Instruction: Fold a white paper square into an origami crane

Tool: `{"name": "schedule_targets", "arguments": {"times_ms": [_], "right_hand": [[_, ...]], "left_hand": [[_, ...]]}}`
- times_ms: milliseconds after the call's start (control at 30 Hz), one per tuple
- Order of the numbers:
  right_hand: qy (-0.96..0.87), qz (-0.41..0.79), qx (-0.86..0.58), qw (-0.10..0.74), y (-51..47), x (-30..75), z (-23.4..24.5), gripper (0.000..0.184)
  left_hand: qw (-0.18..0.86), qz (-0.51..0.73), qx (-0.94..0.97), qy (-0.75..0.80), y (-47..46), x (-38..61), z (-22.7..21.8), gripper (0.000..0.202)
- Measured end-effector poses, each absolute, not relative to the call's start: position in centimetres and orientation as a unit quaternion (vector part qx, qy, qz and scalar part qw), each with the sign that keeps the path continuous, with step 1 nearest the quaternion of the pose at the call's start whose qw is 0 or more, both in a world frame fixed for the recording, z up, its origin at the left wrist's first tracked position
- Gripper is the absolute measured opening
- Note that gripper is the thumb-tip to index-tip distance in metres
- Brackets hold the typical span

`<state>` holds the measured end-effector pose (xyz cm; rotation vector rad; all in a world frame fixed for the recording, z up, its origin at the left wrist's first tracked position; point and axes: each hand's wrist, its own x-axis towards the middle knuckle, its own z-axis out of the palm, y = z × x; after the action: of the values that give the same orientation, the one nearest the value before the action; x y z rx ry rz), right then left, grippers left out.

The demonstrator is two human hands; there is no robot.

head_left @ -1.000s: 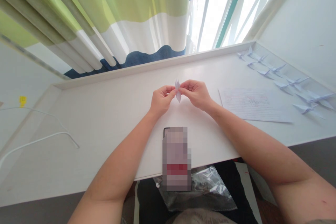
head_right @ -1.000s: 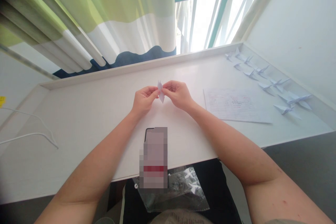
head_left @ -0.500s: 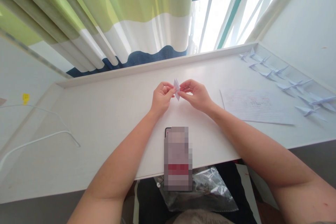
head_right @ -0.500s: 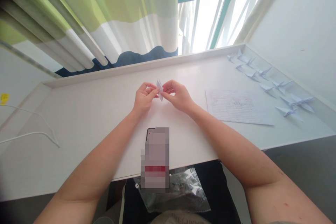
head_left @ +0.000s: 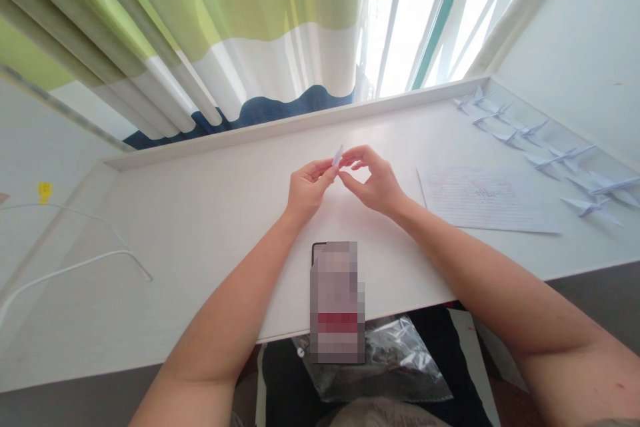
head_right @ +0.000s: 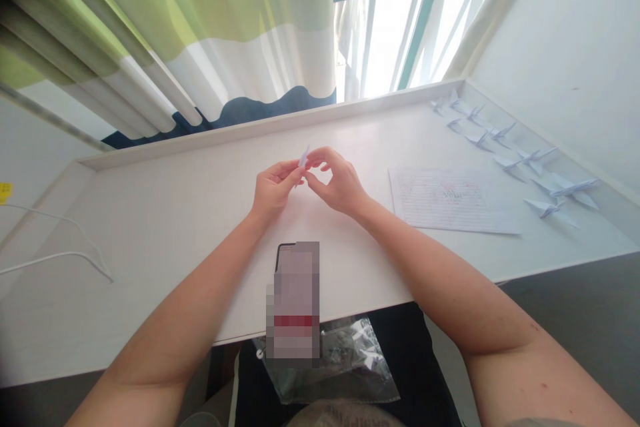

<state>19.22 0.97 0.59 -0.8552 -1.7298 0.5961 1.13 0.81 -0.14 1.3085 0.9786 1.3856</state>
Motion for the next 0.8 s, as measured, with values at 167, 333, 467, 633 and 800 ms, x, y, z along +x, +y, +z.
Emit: {"name": "schedule_targets", "arguments": {"times_ms": [167, 333, 467, 633, 800], "right_hand": [[-0.754, 0.223, -0.355, 0.506, 1.0, 19.3, 0.6, 0.014], [-0.761, 0.171, -0.381, 0.497, 1.6, 19.6, 0.2, 0.012], [-0.744, 0.107, -0.411, 0.516, 2.0, 20.1, 0.0, 0.018], [-0.742, 0.203, -0.381, 0.513, 2.0, 20.3, 0.2, 0.009], [-0.655, 0.359, -0.386, 0.541, 2.1, 20.0, 0.4, 0.016]], "left_hand": [[0.472, 0.569, 0.53, 0.415, 0.9, 1.0, -0.3, 0.044], [0.453, 0.555, 0.555, 0.423, 1.0, 1.0, -0.5, 0.041], [0.47, 0.543, 0.557, 0.418, 1.2, 0.9, -0.5, 0.039], [0.543, 0.49, 0.56, 0.389, 1.0, 0.4, -0.1, 0.034], [0.633, 0.447, 0.535, 0.337, 0.5, -0.3, 0.5, 0.034]]}}
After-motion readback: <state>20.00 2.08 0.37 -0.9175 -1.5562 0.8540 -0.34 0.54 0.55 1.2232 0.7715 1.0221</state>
